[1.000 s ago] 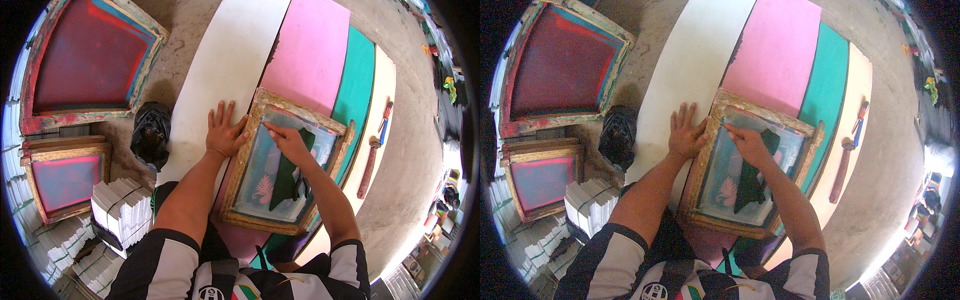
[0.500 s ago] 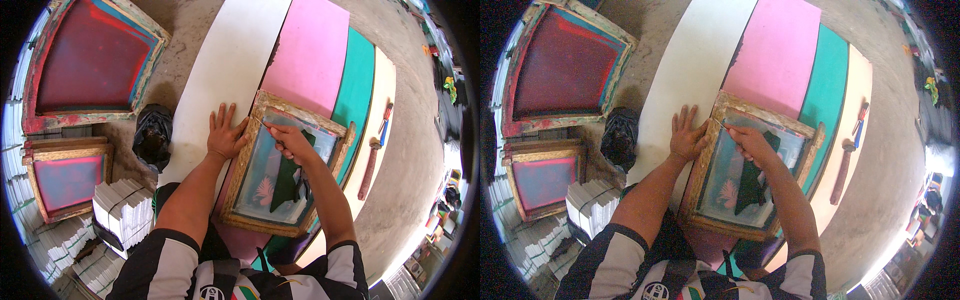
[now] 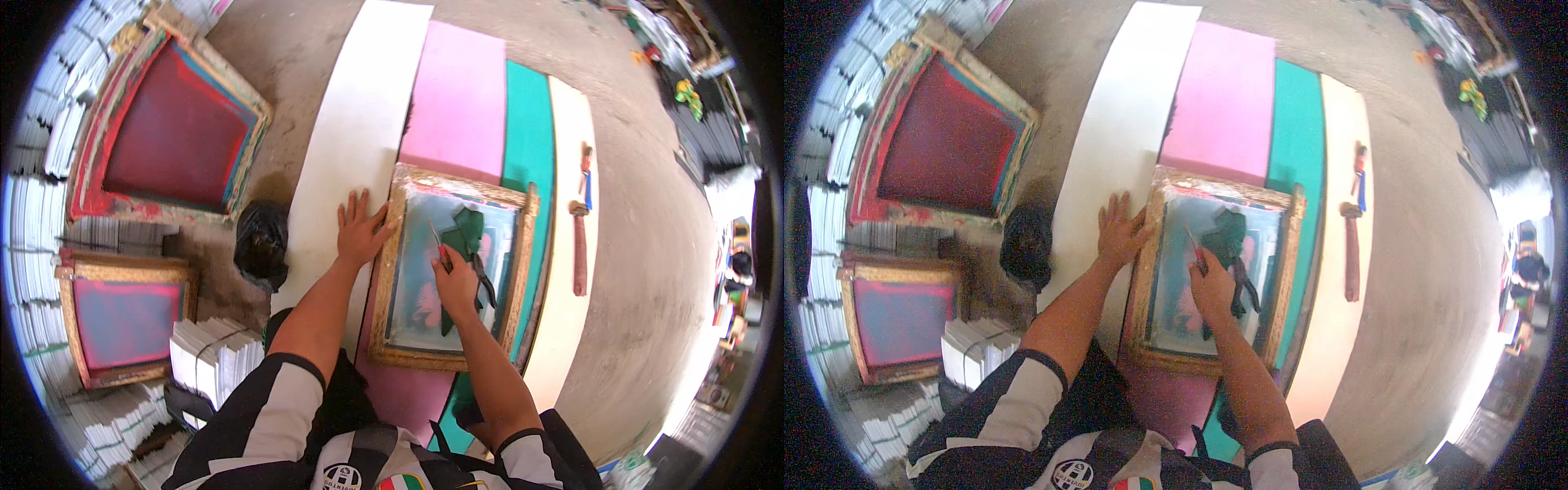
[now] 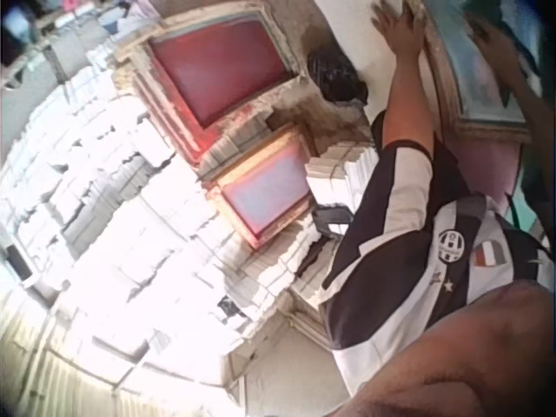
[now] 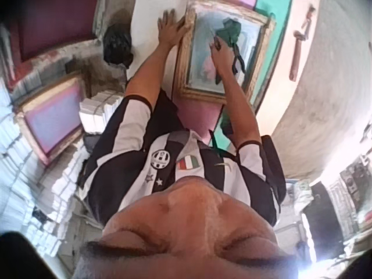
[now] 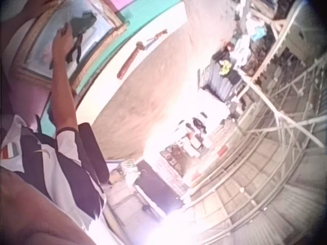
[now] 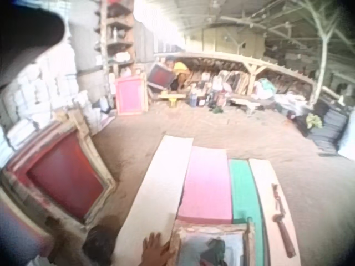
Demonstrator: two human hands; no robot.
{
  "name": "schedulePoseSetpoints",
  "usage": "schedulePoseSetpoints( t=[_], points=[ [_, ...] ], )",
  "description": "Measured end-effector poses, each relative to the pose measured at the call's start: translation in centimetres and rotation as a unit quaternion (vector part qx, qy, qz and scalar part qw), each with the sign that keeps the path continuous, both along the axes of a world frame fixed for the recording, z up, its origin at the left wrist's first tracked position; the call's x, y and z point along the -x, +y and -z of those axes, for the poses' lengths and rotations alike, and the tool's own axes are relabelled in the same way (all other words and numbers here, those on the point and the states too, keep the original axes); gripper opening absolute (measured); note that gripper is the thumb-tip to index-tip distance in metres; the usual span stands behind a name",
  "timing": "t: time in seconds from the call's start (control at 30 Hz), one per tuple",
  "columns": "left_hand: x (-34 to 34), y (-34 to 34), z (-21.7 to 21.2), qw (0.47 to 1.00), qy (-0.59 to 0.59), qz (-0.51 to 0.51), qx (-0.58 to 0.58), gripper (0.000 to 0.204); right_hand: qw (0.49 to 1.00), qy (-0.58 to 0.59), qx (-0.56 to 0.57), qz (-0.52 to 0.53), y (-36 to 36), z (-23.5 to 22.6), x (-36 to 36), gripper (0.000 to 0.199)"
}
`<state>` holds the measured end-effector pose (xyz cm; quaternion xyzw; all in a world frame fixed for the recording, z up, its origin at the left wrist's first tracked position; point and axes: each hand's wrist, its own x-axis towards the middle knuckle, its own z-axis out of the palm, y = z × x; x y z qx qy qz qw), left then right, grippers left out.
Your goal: The person sits on the floor and uses a small tool to scrape or clean the inner edge of a wooden picture frame. They hold the frame steady with one hand while working along the edge with the other. The person occasionally adjusts their position and the frame's orientation to reach different sections.
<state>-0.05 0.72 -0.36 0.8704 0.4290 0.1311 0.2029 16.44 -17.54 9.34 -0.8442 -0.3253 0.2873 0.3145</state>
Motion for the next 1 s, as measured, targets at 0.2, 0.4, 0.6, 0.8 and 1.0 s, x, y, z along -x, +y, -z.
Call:
schedulePoseSetpoints(
  t=[0.2,0.4,0.6,0.8,1.0],
  points=[
    [-0.6,-4.9,-3.5,0.99,0.014,-0.02,0.139,0.087,0.97,-0.211,-0.075,0.09,-6.2,0.3,-7.1,0.028],
    [-1.6,-9.0,-4.2,0.988,0.068,-0.061,0.124,0.089,0.938,-0.319,-0.112,0.073,-8.2,2.0,-13.2,0.03],
    [-2.0,-9.6,-4.5,0.987,0.083,-0.071,0.119,0.082,0.928,-0.356,-0.086,0.074,-9.1,5.1,-15.3,0.032],
    [-0.9,-9.5,-3.9,0.988,0.094,-0.068,0.097,0.081,0.928,-0.359,-0.068,0.073,-8.7,5.8,-14.8,0.031],
    [-1.4,-8.7,-4.1,0.988,0.112,-0.048,0.096,0.083,0.932,-0.35,-0.049,0.083,-8.1,5.3,-15.1,0.032]
  ],
)
